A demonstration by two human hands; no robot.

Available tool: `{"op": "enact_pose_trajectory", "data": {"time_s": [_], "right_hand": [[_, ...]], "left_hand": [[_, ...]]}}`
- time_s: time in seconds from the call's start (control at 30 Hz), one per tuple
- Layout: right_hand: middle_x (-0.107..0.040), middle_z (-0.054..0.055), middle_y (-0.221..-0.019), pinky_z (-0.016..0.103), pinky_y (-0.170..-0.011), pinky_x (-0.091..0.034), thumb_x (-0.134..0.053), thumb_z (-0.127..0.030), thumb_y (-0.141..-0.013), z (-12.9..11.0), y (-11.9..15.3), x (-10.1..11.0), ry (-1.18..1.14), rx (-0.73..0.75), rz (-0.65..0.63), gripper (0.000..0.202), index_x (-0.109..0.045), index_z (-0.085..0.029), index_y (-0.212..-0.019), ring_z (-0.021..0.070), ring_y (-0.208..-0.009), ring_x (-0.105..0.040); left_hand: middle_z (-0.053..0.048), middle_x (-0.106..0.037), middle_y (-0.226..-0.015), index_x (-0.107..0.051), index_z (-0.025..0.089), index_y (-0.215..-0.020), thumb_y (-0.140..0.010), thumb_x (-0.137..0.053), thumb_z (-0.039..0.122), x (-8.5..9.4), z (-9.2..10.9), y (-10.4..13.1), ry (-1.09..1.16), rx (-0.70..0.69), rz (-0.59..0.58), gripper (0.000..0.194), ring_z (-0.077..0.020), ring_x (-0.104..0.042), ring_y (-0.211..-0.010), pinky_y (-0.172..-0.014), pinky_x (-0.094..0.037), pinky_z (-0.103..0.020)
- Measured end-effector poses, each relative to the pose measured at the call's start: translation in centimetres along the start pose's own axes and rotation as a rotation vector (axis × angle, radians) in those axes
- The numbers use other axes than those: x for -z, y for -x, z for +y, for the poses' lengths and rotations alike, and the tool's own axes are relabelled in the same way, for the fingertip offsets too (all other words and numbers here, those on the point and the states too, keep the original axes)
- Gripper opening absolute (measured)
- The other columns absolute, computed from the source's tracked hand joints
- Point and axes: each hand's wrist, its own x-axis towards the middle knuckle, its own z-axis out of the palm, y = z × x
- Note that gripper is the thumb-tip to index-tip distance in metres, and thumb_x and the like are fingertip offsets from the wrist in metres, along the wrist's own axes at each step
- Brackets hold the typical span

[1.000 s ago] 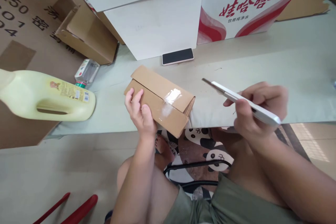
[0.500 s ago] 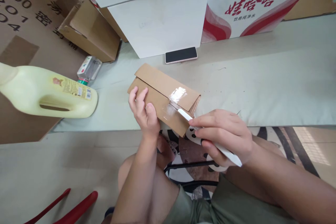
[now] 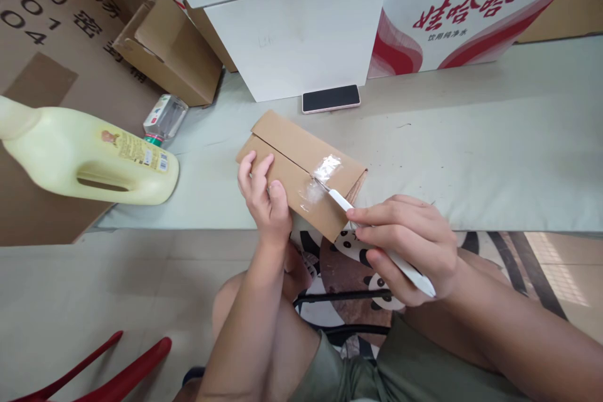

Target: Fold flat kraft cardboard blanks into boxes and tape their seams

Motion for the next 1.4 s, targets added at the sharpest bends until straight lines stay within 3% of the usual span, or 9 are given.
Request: {"op": "enact_pose_trajectory", "data": {"time_s": [0.5,0.67,0.93,1.23,1.4], "right_hand": [[-0.076,0.005,-0.099,0.028,-0.057,-0.051,-0.057,-0.014,-0.081,0.0,0.0,-2.0,-0.004,-0.070,0.006,0.009,-0.060,-0.021,-0.085,0.0144,-0.068,-0.068],[-0.076,0.005,-0.092,0.029,-0.048,-0.044,-0.054,-0.010,-0.076,-0.8,0.3,-1.3,0.004,-0.037,-0.003,0.013,-0.059,-0.021,-0.082,0.0140,-0.058,-0.063],[-0.076,0.007,-0.088,0.033,-0.046,-0.049,-0.055,-0.008,-0.073,-2.4,-0.1,0.7,0.043,-0.086,-0.032,0.017,-0.060,-0.022,-0.081,0.0159,-0.056,-0.063],[-0.074,0.007,-0.091,0.029,-0.050,-0.050,-0.053,-0.009,-0.075,-1.6,0.2,-1.1,0.077,-0.126,0.024,0.013,-0.056,-0.021,-0.078,0.0151,-0.062,-0.064],[-0.074,0.007,-0.089,0.030,-0.053,-0.050,-0.055,-0.005,-0.075,-2.2,0.2,0.9,0.043,-0.113,-0.021,0.016,-0.058,-0.019,-0.079,0.0148,-0.062,-0.065]], "left_hand": [[-0.014,-0.051,-0.137,-0.064,0.018,-0.122,-0.098,-0.036,0.047,0.0,-0.2,-0.1,-0.003,0.006,-0.007,0.047,-0.0267,-0.048,-0.134,-0.115,-0.036,-0.044],[-0.015,-0.051,-0.138,-0.064,0.018,-0.123,-0.099,-0.034,0.050,0.1,0.1,0.1,0.002,0.001,-0.026,0.050,-0.0277,-0.047,-0.135,-0.114,-0.037,-0.046],[-0.015,-0.052,-0.139,-0.064,0.018,-0.124,-0.100,-0.034,0.049,-0.1,0.5,0.3,0.056,-0.032,-0.081,0.049,-0.0277,-0.047,-0.136,-0.115,-0.037,-0.047],[-0.015,-0.055,-0.136,-0.065,0.018,-0.121,-0.100,-0.035,0.049,-0.3,0.6,-0.1,0.036,-0.044,-0.094,0.048,-0.0268,-0.050,-0.132,-0.113,-0.039,-0.046],[-0.016,-0.053,-0.137,-0.066,0.016,-0.120,-0.100,-0.038,0.045,-0.3,0.6,-0.2,0.044,-0.049,-0.106,0.044,-0.0268,-0.050,-0.133,-0.111,-0.041,-0.043]]}}
